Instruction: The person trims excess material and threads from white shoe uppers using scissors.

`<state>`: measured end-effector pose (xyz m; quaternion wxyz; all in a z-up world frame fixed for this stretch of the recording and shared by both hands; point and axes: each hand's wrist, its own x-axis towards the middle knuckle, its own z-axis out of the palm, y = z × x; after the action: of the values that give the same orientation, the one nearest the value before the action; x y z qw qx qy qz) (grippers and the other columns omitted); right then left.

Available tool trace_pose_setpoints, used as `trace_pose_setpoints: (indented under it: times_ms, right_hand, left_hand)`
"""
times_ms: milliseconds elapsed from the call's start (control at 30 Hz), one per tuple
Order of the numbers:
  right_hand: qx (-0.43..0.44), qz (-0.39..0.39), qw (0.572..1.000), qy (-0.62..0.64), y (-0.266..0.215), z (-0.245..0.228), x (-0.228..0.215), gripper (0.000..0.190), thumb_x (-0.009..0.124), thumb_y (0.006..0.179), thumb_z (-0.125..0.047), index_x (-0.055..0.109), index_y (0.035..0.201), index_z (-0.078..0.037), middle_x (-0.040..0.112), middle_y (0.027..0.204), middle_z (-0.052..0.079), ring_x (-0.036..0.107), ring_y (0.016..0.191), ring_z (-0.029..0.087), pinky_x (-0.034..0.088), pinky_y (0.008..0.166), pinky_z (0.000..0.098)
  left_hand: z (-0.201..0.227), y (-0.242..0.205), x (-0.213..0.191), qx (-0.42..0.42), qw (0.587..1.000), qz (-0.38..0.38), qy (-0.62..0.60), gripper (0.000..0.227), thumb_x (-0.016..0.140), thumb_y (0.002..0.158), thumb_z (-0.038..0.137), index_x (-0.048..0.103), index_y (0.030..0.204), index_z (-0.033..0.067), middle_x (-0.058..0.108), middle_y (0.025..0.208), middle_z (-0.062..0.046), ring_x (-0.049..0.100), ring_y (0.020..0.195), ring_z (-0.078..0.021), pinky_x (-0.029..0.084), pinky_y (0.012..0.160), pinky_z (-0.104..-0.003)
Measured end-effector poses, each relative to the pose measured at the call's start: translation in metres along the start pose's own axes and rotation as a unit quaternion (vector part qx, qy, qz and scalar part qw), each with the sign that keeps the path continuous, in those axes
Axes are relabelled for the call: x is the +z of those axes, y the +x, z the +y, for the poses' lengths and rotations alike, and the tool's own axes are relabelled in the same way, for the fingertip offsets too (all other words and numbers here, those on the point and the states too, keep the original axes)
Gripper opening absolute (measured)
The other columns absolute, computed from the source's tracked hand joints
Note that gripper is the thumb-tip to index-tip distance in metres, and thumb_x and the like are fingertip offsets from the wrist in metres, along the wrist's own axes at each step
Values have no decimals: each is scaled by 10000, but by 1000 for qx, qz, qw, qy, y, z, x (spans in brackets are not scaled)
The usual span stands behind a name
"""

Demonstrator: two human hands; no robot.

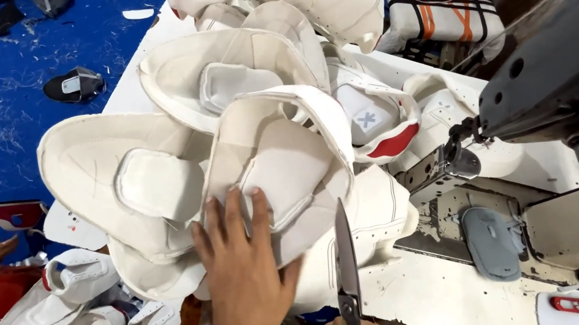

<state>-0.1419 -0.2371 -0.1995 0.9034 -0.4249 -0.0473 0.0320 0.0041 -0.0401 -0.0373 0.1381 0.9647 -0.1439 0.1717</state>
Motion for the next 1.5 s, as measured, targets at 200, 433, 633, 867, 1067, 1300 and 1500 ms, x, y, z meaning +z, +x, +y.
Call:
trace_pose_setpoints:
  times_ms: [200,433,633,867,1067,1300,1500]
  right_hand:
    - [8,-15,1000,-26,10,-17,6,339,786,967,-195,587,784,10,554,672,119,538,565,213,454,511,354]
    - [-87,-193,970,121,38,8,3,359,734,944,-243,560,858,59,546,694,126,564,586,246,467,517,404]
    - [273,-15,942,197,24,8,-2,431,652,1013,-412,557,972,7,574,773,99,603,779,241,486,764,402]
    - [188,-81,978,-28,21,14,-40,554,804,941,-428,561,926,69,487,703,136,501,600,238,418,529,353]
    - [-45,-57,962,-264,78,-107,91,696,778,872,-610,562,1167,-17,639,891,35,652,765,114,563,645,264]
    - [-21,-96,966,-238,80,-92,67,453,896,889,-347,608,850,0,608,707,28,552,653,112,453,603,291]
    - [121,93,964,-220,65,-46,51,302,792,838,-272,665,794,-2,655,579,72,626,469,156,483,433,304]
  left_hand:
    - [-31,-11,-9,-107,878,97,-456,465,607,1029,306,583,1436,81,681,1352,-152,650,1240,-321,559,1021,-440]
    - [-44,-7,8,-272,522,148,-795,450,605,1034,230,570,1403,-26,676,1311,-159,687,1148,-250,576,964,-404]
    - [-40,-13,10,-291,482,122,-818,486,592,1010,242,542,1421,-13,662,1329,-142,654,1185,-235,544,980,-389]
    - [-39,-31,18,-279,480,85,-828,504,582,1011,235,522,1427,-45,672,1284,-152,660,1146,-227,540,946,-386]
    - [-37,-52,10,-241,546,82,-798,466,595,1042,187,540,1402,-105,681,1266,-164,647,1134,-210,520,967,-350]
    - [-50,-53,-50,-176,636,311,-684,567,646,1038,238,459,1536,41,574,1398,-130,589,1227,-233,509,1028,-396]
    - [-79,-35,-93,-14,849,303,-433,587,638,1035,256,447,1579,153,442,1634,-89,471,1511,-286,397,1284,-429]
